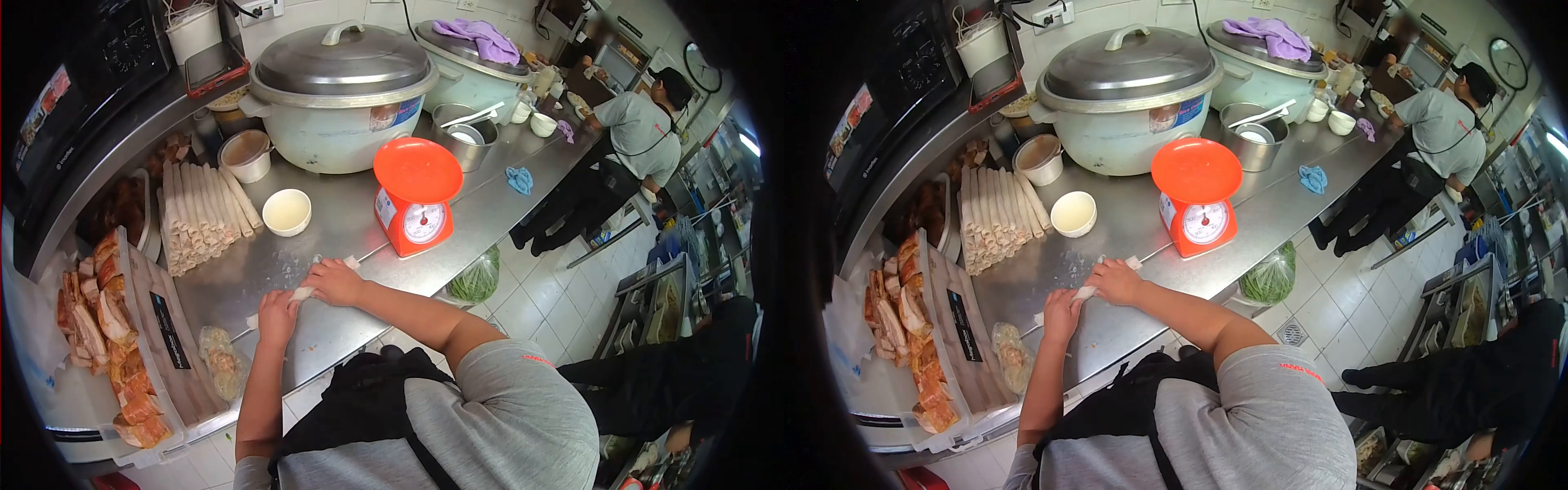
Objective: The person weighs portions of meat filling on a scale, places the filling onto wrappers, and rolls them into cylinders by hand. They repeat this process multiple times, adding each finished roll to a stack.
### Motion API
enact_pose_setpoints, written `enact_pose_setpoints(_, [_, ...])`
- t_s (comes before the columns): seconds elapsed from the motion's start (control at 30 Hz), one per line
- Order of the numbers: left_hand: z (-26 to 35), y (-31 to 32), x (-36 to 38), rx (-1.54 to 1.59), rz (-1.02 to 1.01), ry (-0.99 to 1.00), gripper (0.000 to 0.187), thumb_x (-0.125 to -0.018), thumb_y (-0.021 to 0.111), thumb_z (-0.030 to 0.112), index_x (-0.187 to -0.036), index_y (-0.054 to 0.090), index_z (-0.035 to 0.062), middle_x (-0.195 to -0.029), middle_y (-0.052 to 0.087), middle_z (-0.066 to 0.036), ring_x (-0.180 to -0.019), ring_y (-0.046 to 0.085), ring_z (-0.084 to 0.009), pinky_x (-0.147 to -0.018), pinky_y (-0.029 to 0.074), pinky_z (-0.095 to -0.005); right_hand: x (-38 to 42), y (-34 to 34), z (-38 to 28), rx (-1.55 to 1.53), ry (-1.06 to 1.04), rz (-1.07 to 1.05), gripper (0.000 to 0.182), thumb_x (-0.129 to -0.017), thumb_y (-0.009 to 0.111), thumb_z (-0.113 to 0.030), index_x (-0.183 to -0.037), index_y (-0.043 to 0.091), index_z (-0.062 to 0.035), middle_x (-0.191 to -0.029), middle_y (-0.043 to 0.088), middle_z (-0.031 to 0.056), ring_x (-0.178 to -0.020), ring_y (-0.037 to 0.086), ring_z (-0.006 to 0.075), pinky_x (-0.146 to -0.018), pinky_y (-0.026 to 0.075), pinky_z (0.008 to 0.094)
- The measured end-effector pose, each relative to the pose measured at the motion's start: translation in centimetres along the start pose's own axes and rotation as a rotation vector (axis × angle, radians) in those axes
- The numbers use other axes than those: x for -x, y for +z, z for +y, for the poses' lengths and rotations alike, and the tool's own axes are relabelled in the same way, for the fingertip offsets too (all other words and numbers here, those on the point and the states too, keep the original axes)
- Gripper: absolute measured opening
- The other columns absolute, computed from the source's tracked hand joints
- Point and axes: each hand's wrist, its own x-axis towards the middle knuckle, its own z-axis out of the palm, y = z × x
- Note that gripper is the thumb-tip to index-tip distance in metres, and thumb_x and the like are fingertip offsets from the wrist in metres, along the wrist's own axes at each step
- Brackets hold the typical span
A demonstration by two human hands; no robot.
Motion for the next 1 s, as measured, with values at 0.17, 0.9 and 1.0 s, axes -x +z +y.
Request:
enact_pose_setpoints(0.17, [0.0, -0.2, 0.0, -0.009, -0.034, -0.008, 0.021, -0.07, 0.063, 0.011, -0.089, 0.061, 0.0029, -0.085, 0.057, -0.012, -0.082, 0.052, -0.0297, -0.077, 0.041, -0.0375, -0.2, -0.9, -0.6, -0.01, 0.048, -0.087, 0.032, -0.071, 0.065, -0.03, -0.102, 0.058, -0.0226, -0.101, 0.05, 0.0009, -0.1, 0.045, 0.0211, -0.083, 0.037, 0.0382])
enact_pose_setpoints(0.9, [4.5, 0.2, 5.1, 1.131, -0.069, -0.789, 0.03, -0.084, 0.053, 0.026, -0.107, 0.053, 0.0057, -0.094, 0.057, -0.011, -0.09, 0.052, -0.0246, -0.082, 0.039, -0.0355, -1.4, -2.0, -1.2, -0.136, 0.125, -0.381, 0.035, -0.076, 0.061, -0.033, -0.104, 0.054, -0.0136, -0.102, 0.054, 0.0115, -0.095, 0.053, 0.0284, -0.078, 0.042, 0.0388])
enact_pose_setpoints(1.0, [4.8, 1.1, 5.4, 1.8, -0.01, -1.105, 0.032, -0.088, 0.047, 0.033, -0.104, 0.051, 0.0063, -0.097, 0.055, -0.01, -0.084, 0.052, -0.022, -0.081, 0.042, -0.0353, -0.3, -3.9, -2.4, -0.383, 0.219, -0.554, 0.04, -0.076, 0.061, -0.033, -0.106, 0.05, -0.0077, -0.099, 0.056, 0.0167, -0.092, 0.055, 0.0298, -0.077, 0.043, 0.0385])
